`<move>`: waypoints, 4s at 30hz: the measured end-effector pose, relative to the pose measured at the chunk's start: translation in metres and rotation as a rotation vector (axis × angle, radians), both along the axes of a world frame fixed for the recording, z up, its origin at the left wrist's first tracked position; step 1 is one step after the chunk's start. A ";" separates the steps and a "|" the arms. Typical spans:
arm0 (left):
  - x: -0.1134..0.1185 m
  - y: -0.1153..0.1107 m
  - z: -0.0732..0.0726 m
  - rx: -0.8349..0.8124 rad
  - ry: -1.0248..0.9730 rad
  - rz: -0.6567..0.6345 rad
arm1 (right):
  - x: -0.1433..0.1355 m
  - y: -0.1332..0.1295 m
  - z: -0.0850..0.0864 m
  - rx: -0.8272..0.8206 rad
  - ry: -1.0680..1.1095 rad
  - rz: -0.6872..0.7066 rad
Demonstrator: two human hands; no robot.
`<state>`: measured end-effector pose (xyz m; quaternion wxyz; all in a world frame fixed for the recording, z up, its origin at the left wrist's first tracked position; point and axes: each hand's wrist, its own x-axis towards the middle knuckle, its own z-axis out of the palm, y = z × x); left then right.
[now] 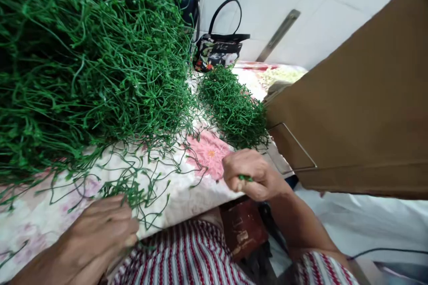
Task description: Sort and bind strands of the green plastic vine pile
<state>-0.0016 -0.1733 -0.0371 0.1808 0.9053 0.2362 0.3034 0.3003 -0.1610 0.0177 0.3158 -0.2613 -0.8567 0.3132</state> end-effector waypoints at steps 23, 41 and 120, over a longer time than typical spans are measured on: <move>0.016 0.024 0.012 -0.325 -0.354 -0.091 | -0.066 0.034 -0.027 0.198 -0.198 -0.038; 0.019 0.012 0.028 -0.336 0.034 0.342 | -0.088 0.019 -0.050 0.588 -0.374 -0.272; 0.043 0.005 -0.018 -0.985 -0.690 0.354 | -0.100 -0.008 -0.079 -0.087 0.090 -0.355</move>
